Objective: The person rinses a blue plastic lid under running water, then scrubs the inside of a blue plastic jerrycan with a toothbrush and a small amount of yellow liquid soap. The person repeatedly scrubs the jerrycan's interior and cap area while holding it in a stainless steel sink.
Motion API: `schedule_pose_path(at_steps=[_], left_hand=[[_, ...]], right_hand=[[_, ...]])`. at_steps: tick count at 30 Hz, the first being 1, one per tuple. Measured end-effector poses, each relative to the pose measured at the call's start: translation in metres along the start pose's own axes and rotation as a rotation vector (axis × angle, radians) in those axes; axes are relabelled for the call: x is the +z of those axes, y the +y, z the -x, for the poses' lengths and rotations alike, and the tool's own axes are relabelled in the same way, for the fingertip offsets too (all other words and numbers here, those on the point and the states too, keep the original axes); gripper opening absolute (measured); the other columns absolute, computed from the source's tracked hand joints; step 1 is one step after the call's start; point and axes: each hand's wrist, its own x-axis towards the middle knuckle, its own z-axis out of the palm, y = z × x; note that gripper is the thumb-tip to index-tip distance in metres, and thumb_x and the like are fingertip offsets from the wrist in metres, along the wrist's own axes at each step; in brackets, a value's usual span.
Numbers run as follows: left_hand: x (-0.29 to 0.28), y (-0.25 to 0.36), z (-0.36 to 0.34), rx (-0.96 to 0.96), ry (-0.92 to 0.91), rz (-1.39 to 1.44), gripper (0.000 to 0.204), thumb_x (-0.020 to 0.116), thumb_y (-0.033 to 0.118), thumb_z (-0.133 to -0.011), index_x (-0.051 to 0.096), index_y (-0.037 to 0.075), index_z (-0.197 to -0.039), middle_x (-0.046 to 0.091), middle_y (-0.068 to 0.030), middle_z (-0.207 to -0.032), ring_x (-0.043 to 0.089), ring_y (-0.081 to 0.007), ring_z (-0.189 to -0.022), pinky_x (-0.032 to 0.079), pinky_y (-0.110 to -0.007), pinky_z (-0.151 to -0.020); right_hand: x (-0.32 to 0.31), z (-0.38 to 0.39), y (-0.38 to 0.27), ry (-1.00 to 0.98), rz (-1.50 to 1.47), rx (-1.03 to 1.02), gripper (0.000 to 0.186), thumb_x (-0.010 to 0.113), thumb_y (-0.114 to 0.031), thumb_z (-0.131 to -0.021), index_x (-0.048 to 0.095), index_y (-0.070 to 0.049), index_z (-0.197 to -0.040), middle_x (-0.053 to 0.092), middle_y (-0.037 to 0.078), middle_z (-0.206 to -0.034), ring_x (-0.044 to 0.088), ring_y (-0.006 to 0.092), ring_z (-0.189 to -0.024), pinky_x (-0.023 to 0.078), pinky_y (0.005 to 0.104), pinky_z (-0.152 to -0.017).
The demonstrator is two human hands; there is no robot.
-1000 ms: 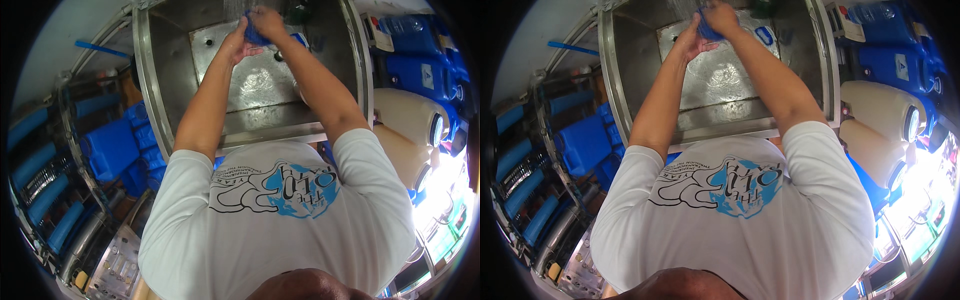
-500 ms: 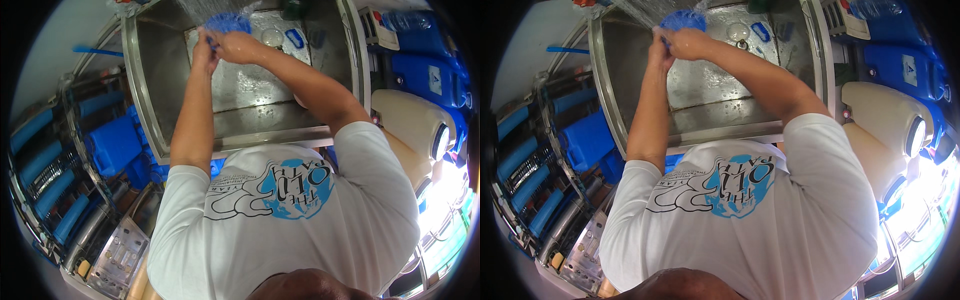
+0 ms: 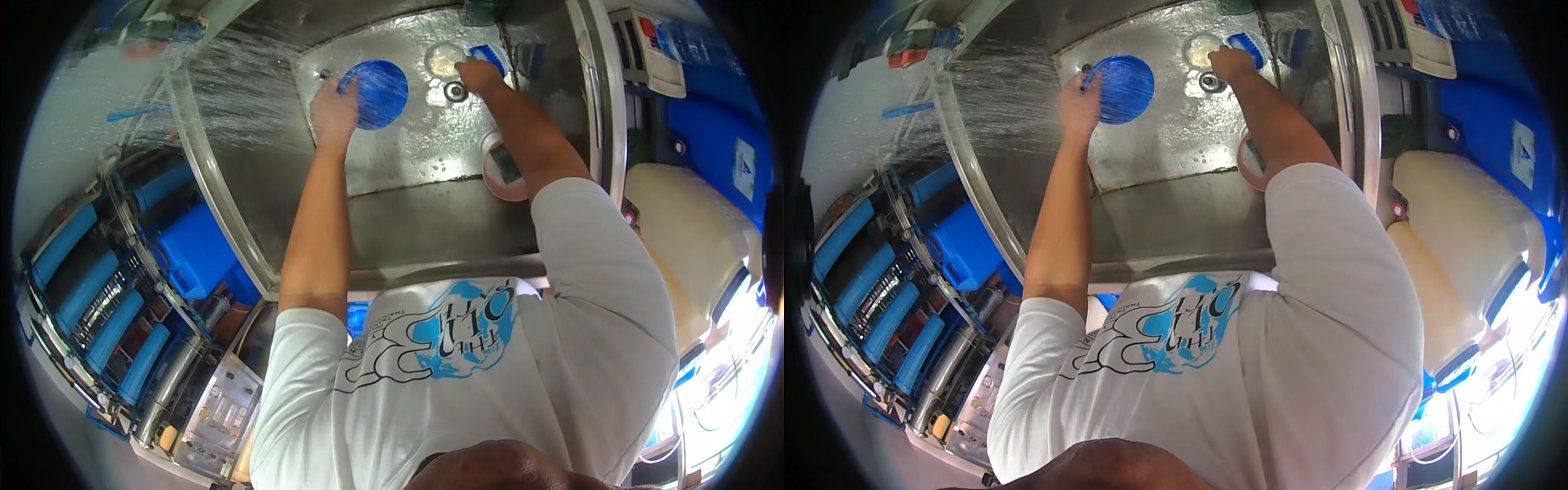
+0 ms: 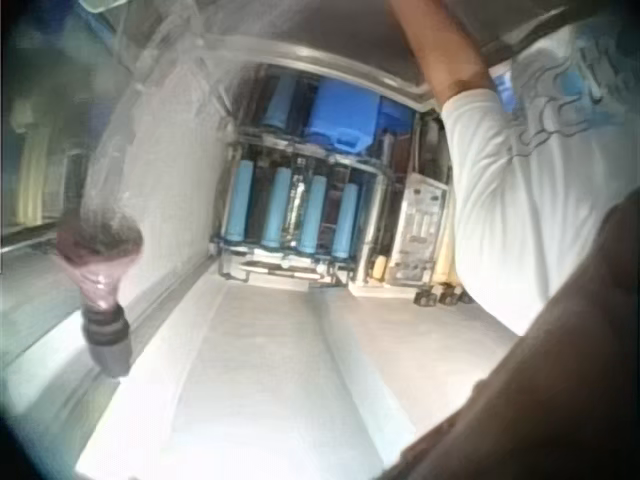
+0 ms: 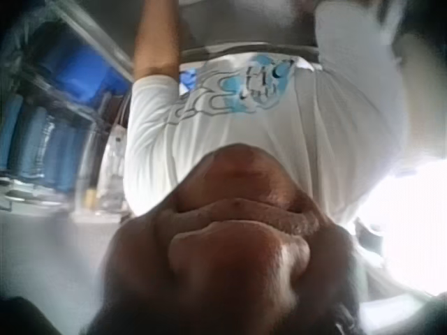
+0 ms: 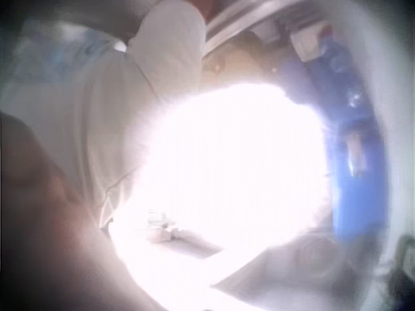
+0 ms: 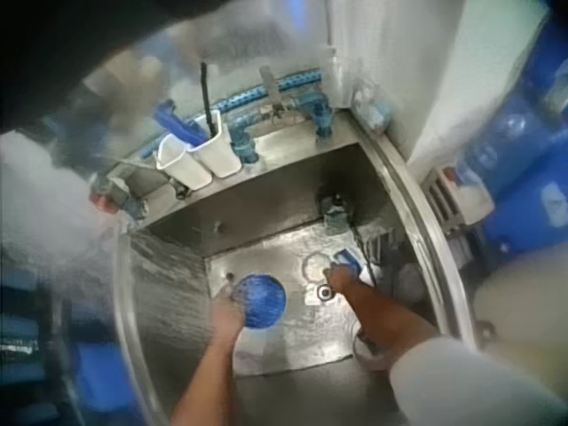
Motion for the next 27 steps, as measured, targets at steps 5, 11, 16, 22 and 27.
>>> schedule_pose_path(at_steps=[5,11,16,22,27], left_hand=[[0.005,-0.008,0.007,-0.445,-0.209,0.842,0.040,0.061,0.031,-0.098,0.060,0.001,-0.124,0.070,-0.0137,-0.109,0.069,-0.0251,-0.089,0.056,-0.039,-0.082],[0.000,-0.002,0.003,-0.730,-0.262,1.353,0.052,0.054,0.043,-0.102,0.053,0.001,-0.133,0.060,-0.0183,-0.130,0.061,-0.0299,-0.116,0.051,-0.046,-0.100],[-0.006,-0.007,0.011,-0.758,-0.177,1.415,0.053,0.047,0.044,-0.105,0.053,0.000,-0.132,0.057,-0.0205,-0.135,0.055,-0.0334,-0.124,0.048,-0.048,-0.104],[-0.015,0.012,0.028,-0.620,-0.404,1.496,0.049,0.037,0.037,-0.109,0.048,-0.002,-0.137,0.056,-0.0183,-0.136,0.058,-0.0334,-0.122,0.049,-0.050,-0.104],[-0.034,0.033,0.034,-0.529,-0.377,1.574,0.051,0.036,0.038,-0.109,0.047,-0.001,-0.140,0.056,-0.0189,-0.138,0.056,-0.0342,-0.125,0.048,-0.051,-0.105]], right_hand=[[0.055,-0.023,0.001,-0.014,0.056,-0.057,0.026,0.053,-0.018,-0.094,0.068,-0.017,-0.116,0.059,0.012,-0.125,0.068,0.0317,-0.106,0.057,0.0459,-0.083],[0.065,-0.027,0.020,-0.027,0.074,0.026,0.026,0.053,-0.017,-0.093,0.070,-0.016,-0.113,0.062,0.014,-0.120,0.068,0.0332,-0.105,0.055,0.0471,-0.085],[0.042,-0.017,0.004,0.203,-0.387,0.098,0.021,0.051,-0.018,-0.095,0.067,-0.007,-0.102,0.062,0.019,-0.116,0.067,0.0402,-0.100,0.055,0.0490,-0.083],[0.002,-0.028,0.003,0.496,-1.126,0.289,0.028,0.064,-0.027,-0.092,0.063,-0.005,-0.108,0.069,0.015,-0.095,0.069,0.0291,-0.082,0.055,0.0370,-0.067],[-0.089,0.048,-0.017,0.428,-1.512,0.280,0.022,0.061,-0.026,-0.099,0.061,-0.005,-0.106,0.066,0.004,-0.086,0.062,0.0115,-0.067,0.046,0.0267,-0.053]])
